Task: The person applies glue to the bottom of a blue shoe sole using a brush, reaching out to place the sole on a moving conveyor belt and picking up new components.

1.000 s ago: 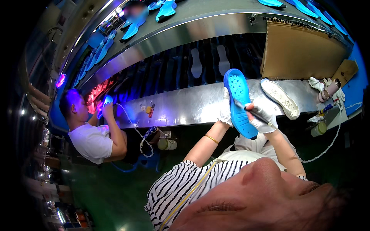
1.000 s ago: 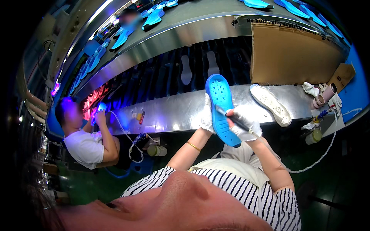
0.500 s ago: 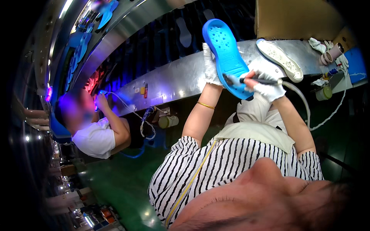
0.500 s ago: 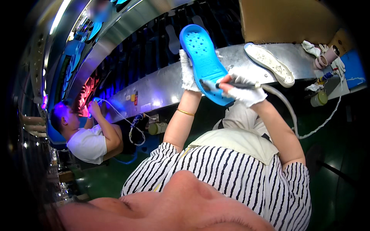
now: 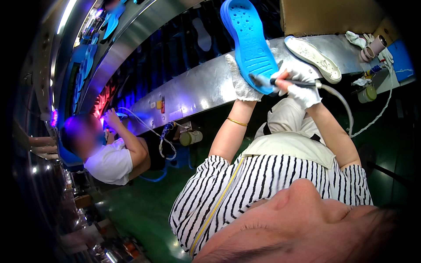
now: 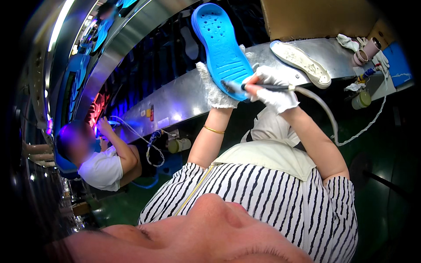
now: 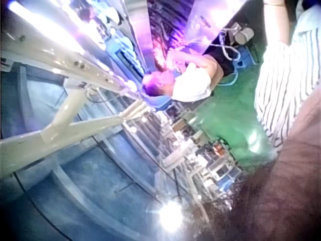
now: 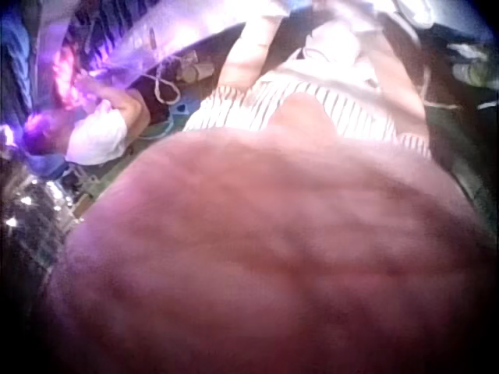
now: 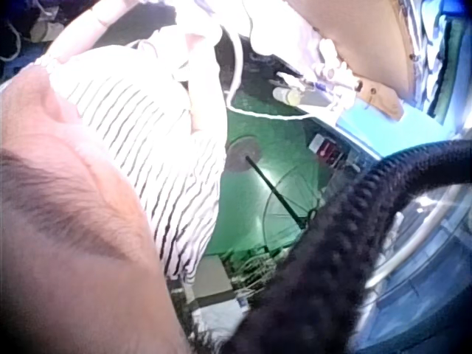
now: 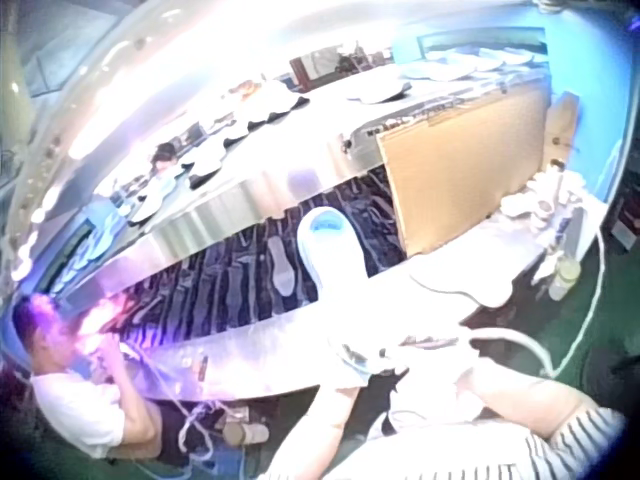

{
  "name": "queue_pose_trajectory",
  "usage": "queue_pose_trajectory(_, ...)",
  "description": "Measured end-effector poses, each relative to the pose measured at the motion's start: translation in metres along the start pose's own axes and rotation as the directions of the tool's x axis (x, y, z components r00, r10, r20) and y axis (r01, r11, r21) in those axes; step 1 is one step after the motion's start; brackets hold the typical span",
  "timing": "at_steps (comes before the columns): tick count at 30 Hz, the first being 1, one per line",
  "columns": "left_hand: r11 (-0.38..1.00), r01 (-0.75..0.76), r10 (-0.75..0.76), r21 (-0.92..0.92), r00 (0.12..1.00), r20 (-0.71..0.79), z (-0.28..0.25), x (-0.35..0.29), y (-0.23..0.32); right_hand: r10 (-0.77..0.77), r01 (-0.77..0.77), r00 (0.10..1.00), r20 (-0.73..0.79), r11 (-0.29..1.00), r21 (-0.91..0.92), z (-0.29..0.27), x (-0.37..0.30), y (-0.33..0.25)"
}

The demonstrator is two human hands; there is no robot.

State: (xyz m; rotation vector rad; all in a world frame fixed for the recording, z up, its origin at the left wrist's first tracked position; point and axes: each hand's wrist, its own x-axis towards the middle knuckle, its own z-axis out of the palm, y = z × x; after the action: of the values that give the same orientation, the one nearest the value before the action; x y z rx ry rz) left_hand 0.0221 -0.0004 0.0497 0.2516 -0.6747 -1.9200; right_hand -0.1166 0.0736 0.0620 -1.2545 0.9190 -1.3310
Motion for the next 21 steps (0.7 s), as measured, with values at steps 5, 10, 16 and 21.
queue_pose_trajectory(5, 0.995, -0.027, 0.038, -0.099, 0.993, 0.114, -0.005, 0.004, 0.003, -0.15, 0.15, 0.988, -0.04, 0.989, -0.004, 0.008, -0.003, 0.013)
queue_pose_trajectory(10, 0.982, -0.008, 0.034, -0.189, 0.99, 0.138, 0.002, 0.005, 0.01, 0.021, -0.028, 0.997, 0.07, 0.994, 0.103, -0.007, 0.003, -0.003)
queue_pose_trajectory(16, 0.996, 0.033, -0.016, -0.083, 0.979, 0.201, -0.003, 0.014, 0.022, -0.042, 0.058, 0.981, 0.189, 0.995, -0.08, -0.007, 0.003, -0.002)
queue_pose_trajectory(21, 0.991, 0.11, -0.089, -0.075, 0.965, 0.245, 0.0, 0.02, 0.026, -0.043, 0.057, 0.991, 0.128, 0.992, -0.11, -0.017, 0.012, -0.012)
